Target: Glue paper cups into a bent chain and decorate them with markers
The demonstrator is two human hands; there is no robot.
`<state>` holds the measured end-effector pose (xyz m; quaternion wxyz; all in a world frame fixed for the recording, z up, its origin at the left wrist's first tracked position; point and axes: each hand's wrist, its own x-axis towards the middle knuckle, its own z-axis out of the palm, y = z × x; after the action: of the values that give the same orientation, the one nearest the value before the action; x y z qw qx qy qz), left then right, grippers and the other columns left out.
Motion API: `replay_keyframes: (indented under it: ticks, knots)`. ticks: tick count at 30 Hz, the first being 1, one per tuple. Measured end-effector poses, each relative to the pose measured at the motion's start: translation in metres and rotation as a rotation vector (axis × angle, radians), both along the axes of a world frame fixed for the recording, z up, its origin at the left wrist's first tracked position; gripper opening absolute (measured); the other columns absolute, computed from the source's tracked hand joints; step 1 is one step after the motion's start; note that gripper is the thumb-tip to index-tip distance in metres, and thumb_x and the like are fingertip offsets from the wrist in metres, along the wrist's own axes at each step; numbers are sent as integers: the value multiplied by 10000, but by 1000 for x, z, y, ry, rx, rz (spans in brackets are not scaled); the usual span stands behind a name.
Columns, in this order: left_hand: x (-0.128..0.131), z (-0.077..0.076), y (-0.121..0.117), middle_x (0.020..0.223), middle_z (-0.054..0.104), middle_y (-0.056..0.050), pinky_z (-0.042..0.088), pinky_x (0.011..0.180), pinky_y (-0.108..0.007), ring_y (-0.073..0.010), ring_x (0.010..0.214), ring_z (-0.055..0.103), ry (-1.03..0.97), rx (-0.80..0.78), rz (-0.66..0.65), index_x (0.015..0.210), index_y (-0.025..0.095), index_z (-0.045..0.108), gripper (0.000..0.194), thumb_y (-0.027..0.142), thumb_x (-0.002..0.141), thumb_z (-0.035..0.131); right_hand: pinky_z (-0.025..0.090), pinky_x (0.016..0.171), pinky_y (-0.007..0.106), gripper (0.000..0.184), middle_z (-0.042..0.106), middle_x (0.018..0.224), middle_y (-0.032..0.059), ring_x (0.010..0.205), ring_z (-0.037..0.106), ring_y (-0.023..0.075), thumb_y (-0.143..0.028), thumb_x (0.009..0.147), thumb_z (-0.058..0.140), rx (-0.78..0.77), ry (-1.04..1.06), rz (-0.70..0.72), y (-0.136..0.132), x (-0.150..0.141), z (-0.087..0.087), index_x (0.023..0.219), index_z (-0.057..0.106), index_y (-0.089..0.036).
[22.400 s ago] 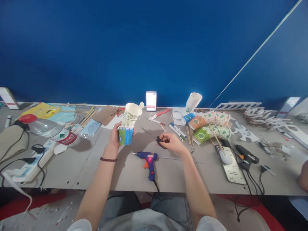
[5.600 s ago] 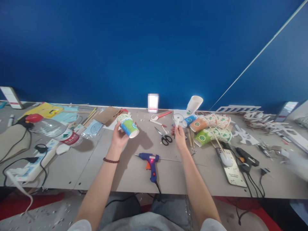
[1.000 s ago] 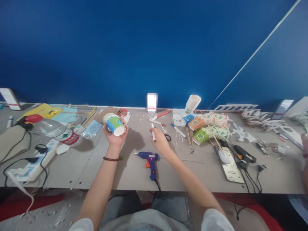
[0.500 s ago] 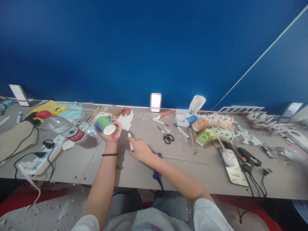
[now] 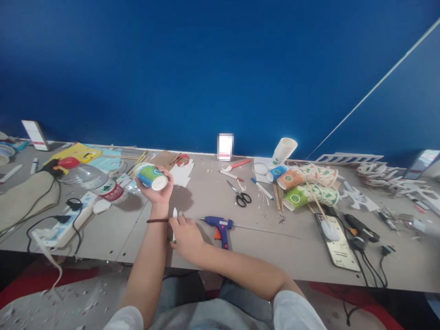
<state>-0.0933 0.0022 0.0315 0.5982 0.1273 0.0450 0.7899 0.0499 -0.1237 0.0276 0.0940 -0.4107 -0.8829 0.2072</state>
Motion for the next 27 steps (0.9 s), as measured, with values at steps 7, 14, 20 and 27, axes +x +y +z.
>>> replay_keyframes:
  ticks: [7,14,20,27]
  knots:
    - [4,4,-2,951,640,-77,476,721,-231,-123,792,604,9,-10,-8,1001,176,565,571,678,731,530,502,793,365,365,622,1047,131,935,614,265,-24,767,598,108,-78,49,-4,-3,-3,1101,508,-139]
    - [4,7,-3,929,630,-52,465,744,-229,-117,791,592,2,26,-14,1062,179,552,603,673,716,563,484,724,310,392,619,1026,99,850,622,222,19,729,549,95,-40,-9,8,10,-1,1074,520,-166]
    - [8,7,-6,999,621,-57,468,715,-248,-106,724,567,35,49,-10,1133,216,547,603,654,723,601,482,745,319,278,626,962,57,795,607,192,-122,772,569,31,475,-279,43,64,33,1036,528,-202]
    - [34,-2,-14,1095,627,-143,518,691,-326,-146,688,580,228,-19,-298,1080,171,609,793,712,511,716,508,763,315,260,618,938,21,755,615,146,-249,775,627,-16,948,-466,72,112,68,1005,506,-238]
